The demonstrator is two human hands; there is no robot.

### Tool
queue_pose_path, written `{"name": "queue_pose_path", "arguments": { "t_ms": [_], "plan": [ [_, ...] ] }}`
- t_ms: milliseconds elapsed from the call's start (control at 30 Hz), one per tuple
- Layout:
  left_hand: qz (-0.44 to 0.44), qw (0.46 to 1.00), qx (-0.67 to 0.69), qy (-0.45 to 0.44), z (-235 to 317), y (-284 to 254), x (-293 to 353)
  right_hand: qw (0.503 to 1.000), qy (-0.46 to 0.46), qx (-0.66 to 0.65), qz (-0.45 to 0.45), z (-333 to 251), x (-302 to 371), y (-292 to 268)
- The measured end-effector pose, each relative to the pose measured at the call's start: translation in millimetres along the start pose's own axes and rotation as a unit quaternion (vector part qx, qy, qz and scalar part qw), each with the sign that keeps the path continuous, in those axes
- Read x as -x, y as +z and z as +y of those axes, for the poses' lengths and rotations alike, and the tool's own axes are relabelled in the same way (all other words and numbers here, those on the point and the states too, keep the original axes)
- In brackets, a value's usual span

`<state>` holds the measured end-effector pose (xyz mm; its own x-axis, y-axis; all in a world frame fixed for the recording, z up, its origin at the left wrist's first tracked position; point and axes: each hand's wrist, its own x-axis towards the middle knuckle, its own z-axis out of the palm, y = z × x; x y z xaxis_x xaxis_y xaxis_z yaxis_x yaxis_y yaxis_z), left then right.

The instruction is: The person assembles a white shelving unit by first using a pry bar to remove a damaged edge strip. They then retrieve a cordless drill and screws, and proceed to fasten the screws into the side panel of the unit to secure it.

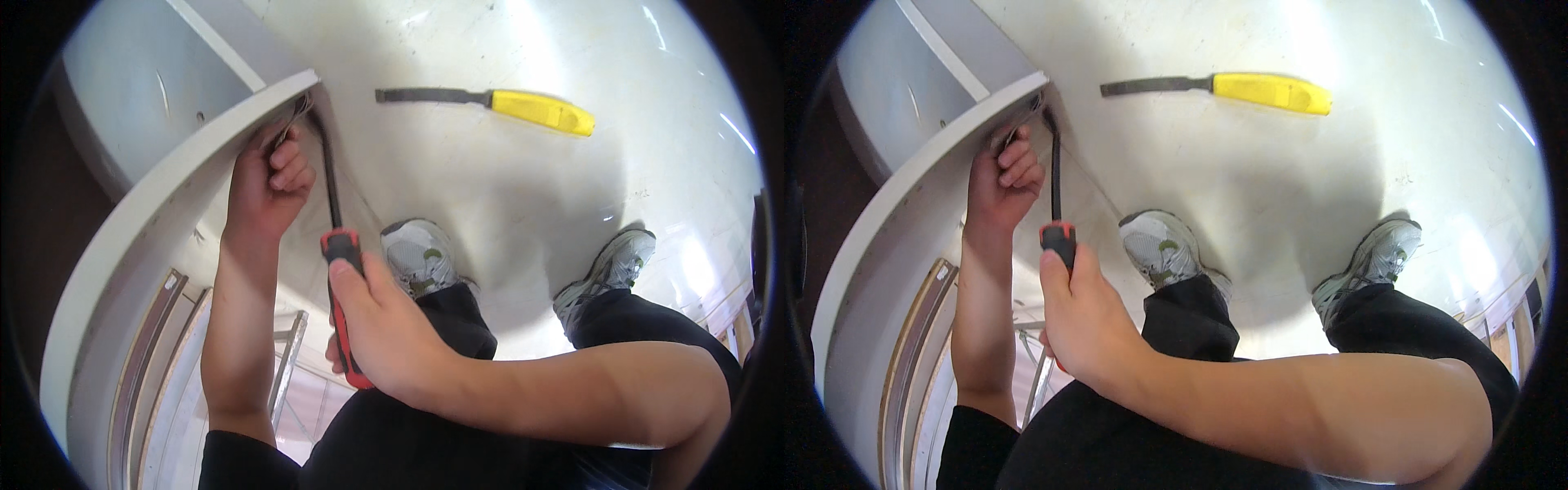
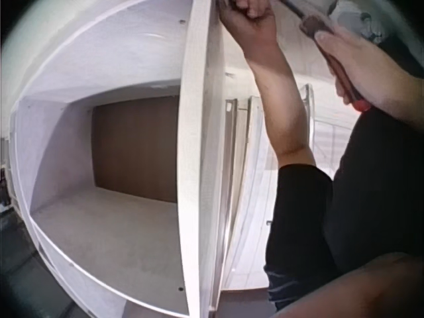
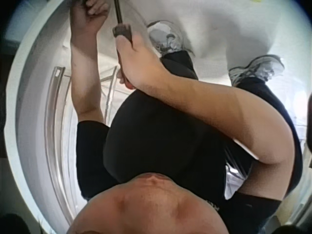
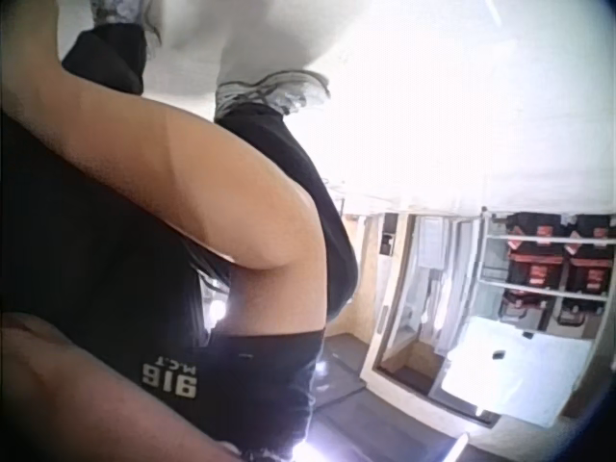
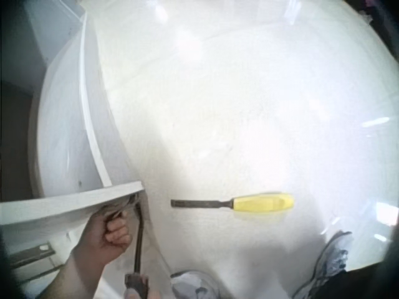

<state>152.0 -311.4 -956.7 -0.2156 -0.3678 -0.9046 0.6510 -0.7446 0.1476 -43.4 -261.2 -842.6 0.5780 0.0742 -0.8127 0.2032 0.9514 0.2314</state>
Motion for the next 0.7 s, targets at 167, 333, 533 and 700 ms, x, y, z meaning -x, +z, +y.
{"name": "queue_pose_path", "arguments": {
  "t_ms": [167,333,533,700],
  "plan": [
    [-0.016,1.000,0.008,0.003,-1,5,1,0.998,-0.057,0.016,0.032,-15,-6,3],
    [-0.074,0.995,0.054,0.026,-5,-2,-3,0.993,-0.089,0.048,0.066,4,-13,2],
    [-0.061,0.997,0.046,0.027,-5,1,-2,0.997,-0.068,0.023,0.038,2,-16,4],
    [-0.046,0.998,-0.030,0.023,-1,-3,-1,0.992,-0.089,0.085,0.040,16,-32,-13]
  ]
}}
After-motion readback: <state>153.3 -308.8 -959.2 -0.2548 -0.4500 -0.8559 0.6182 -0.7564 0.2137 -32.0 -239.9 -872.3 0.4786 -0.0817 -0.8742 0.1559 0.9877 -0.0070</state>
